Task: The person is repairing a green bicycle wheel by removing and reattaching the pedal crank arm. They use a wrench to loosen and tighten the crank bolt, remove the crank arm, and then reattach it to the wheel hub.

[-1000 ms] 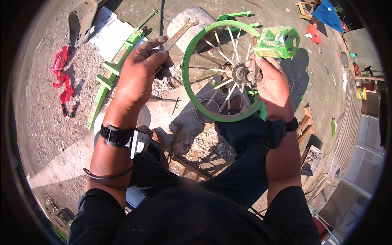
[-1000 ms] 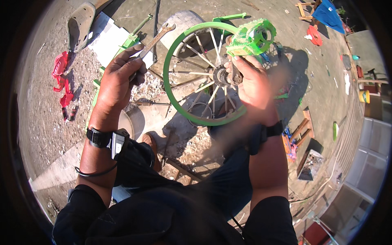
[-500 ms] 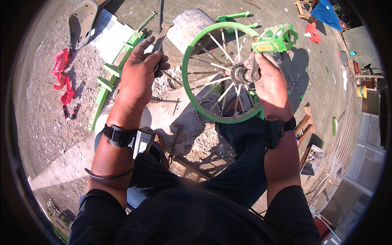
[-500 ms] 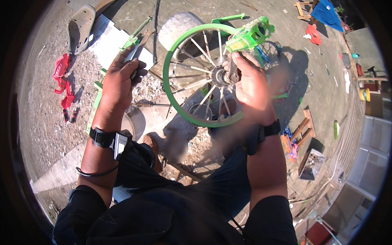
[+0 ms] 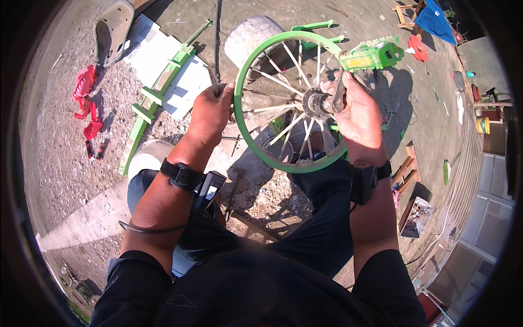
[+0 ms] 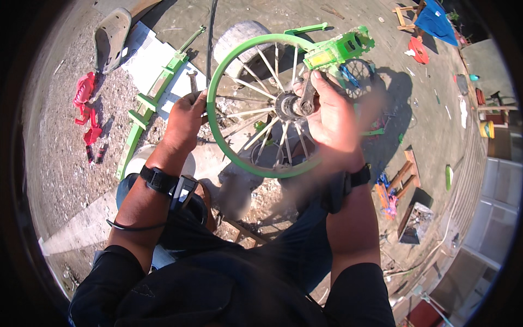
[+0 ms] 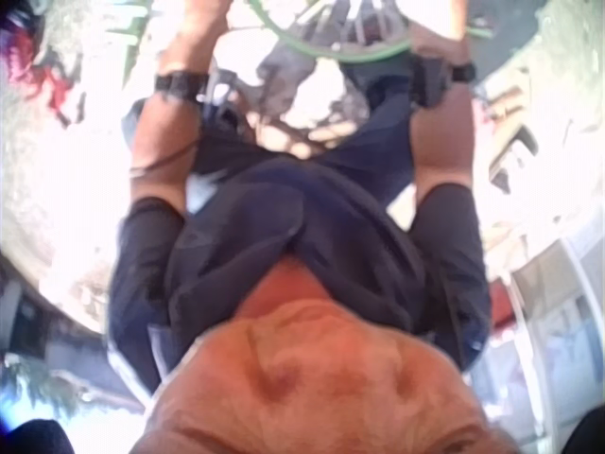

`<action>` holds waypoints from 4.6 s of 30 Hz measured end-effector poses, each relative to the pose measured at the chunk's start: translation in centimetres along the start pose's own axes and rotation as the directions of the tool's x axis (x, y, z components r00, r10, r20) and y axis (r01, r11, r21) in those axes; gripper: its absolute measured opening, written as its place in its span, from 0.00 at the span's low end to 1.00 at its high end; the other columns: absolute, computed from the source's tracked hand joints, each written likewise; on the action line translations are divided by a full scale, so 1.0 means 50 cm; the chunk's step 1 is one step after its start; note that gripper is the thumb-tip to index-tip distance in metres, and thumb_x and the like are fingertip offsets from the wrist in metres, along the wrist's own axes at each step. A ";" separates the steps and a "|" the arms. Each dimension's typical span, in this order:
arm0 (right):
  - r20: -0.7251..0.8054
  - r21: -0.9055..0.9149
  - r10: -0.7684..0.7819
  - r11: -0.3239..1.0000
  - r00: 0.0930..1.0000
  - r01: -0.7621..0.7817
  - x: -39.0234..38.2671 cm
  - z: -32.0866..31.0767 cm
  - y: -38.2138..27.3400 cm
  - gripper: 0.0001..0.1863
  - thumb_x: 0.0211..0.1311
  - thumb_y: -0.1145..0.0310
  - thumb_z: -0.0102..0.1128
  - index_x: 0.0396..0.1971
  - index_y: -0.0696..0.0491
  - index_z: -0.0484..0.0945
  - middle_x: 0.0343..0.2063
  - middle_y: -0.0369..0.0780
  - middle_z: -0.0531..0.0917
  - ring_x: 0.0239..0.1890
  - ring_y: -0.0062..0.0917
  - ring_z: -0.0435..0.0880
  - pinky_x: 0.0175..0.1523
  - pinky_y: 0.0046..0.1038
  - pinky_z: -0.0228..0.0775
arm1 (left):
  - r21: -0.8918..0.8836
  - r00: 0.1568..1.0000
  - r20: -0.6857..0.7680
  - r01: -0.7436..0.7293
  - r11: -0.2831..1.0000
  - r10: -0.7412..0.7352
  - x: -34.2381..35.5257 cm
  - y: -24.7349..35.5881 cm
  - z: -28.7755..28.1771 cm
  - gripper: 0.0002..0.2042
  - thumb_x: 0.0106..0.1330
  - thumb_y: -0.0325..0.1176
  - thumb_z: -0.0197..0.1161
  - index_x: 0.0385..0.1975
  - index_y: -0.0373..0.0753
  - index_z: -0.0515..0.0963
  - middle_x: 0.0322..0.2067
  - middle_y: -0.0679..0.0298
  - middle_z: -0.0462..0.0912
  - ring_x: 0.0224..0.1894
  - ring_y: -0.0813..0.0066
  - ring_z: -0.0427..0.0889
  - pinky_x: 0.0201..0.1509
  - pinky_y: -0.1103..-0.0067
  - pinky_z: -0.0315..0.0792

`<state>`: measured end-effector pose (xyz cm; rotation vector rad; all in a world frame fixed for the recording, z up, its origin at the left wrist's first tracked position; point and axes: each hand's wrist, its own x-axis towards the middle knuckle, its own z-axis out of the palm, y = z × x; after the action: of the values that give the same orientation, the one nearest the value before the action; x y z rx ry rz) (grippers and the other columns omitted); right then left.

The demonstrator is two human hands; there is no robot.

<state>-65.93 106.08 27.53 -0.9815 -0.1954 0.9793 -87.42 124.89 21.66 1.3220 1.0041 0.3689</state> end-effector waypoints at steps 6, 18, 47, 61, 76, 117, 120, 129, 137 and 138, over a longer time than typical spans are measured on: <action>-0.009 -0.001 0.018 1.000 1.000 -0.018 -0.001 0.013 0.005 0.11 0.71 0.61 0.55 0.44 0.53 0.76 0.33 0.39 0.82 0.40 0.29 0.83 0.38 0.31 0.72 | -0.294 0.995 -0.014 0.089 0.952 -0.097 -0.022 0.026 0.008 0.20 0.73 0.43 0.57 0.44 0.27 0.77 0.32 0.59 0.81 0.33 0.74 0.81 0.38 0.78 0.75; -0.038 0.009 0.055 0.998 0.998 -0.055 0.006 0.020 0.019 0.14 0.71 0.61 0.55 0.44 0.57 0.76 0.34 0.43 0.83 0.38 0.29 0.83 0.42 0.31 0.74 | -0.271 0.998 0.041 0.059 0.961 -0.049 -0.026 0.026 -0.002 0.22 0.68 0.44 0.65 0.44 0.25 0.77 0.29 0.60 0.80 0.29 0.75 0.79 0.34 0.80 0.72; -0.047 -0.100 0.016 0.995 0.999 -0.021 0.004 0.042 0.038 0.15 0.71 0.59 0.53 0.44 0.57 0.76 0.34 0.44 0.83 0.36 0.30 0.83 0.40 0.31 0.76 | -0.365 0.994 -0.037 0.082 0.927 -0.103 -0.026 0.026 -0.007 0.19 0.68 0.43 0.64 0.40 0.28 0.77 0.28 0.59 0.79 0.29 0.75 0.78 0.31 0.80 0.73; 0.004 -0.158 -0.013 0.987 1.000 0.013 -0.010 0.060 0.040 0.13 0.72 0.62 0.52 0.46 0.56 0.76 0.34 0.41 0.82 0.35 0.27 0.83 0.40 0.29 0.76 | -0.382 0.993 -0.053 0.074 0.921 -0.102 -0.020 -0.001 -0.006 0.17 0.70 0.42 0.62 0.40 0.30 0.76 0.29 0.62 0.80 0.31 0.75 0.78 0.36 0.79 0.71; 0.016 -0.235 -0.051 0.970 0.999 0.054 -0.015 0.079 0.047 0.15 0.72 0.68 0.52 0.51 0.61 0.75 0.37 0.40 0.83 0.37 0.24 0.84 0.44 0.27 0.76 | -0.384 0.986 -0.076 0.110 0.917 -0.150 -0.010 -0.023 0.002 0.15 0.72 0.39 0.60 0.42 0.29 0.77 0.29 0.62 0.80 0.31 0.76 0.78 0.36 0.80 0.71; 0.037 -0.265 -0.178 0.947 0.983 0.181 -0.006 0.034 0.022 0.16 0.72 0.60 0.53 0.47 0.57 0.73 0.34 0.40 0.80 0.39 0.31 0.82 0.45 0.33 0.76 | -0.330 0.987 -0.098 -0.156 0.931 0.130 -0.096 0.066 -0.002 0.20 0.66 0.35 0.68 0.48 0.26 0.72 0.35 0.58 0.82 0.35 0.76 0.82 0.40 0.83 0.75; 0.000 -0.206 -0.123 0.971 0.992 0.120 0.006 0.013 0.022 0.14 0.72 0.59 0.53 0.44 0.56 0.73 0.33 0.41 0.80 0.39 0.33 0.82 0.46 0.33 0.76 | -0.299 0.986 -0.087 -0.161 0.941 0.141 -0.103 0.074 0.000 0.21 0.65 0.35 0.68 0.49 0.26 0.71 0.35 0.58 0.82 0.36 0.73 0.82 0.40 0.81 0.76; -0.085 -0.089 -0.075 0.994 0.994 0.067 0.014 0.012 0.017 0.13 0.72 0.59 0.53 0.41 0.55 0.72 0.30 0.39 0.78 0.37 0.33 0.82 0.50 0.37 0.75 | -0.287 0.981 -0.048 -0.195 0.938 0.189 -0.111 0.075 0.000 0.20 0.64 0.34 0.70 0.48 0.28 0.71 0.34 0.59 0.82 0.35 0.73 0.83 0.41 0.80 0.76; -0.151 0.018 -0.066 0.997 0.986 0.069 0.020 0.020 0.019 0.14 0.72 0.56 0.53 0.37 0.53 0.70 0.27 0.36 0.74 0.32 0.29 0.77 0.56 0.42 0.73 | -0.308 0.952 -0.067 -0.303 0.902 0.297 -0.134 0.097 0.010 0.18 0.60 0.35 0.73 0.40 0.28 0.75 0.28 0.63 0.83 0.29 0.82 0.79 0.33 0.86 0.74; -0.137 0.018 -0.056 0.998 0.989 0.059 0.020 0.020 0.019 0.14 0.73 0.56 0.52 0.37 0.53 0.70 0.27 0.36 0.73 0.32 0.28 0.77 0.57 0.43 0.72 | -0.295 0.949 -0.069 -0.315 0.902 0.309 -0.137 0.098 0.009 0.18 0.60 0.35 0.74 0.40 0.28 0.75 0.29 0.62 0.83 0.30 0.82 0.79 0.33 0.85 0.74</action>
<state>-66.50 107.63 27.11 -1.0137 -0.0982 0.8565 -89.37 120.89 28.82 1.1972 0.7148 0.7530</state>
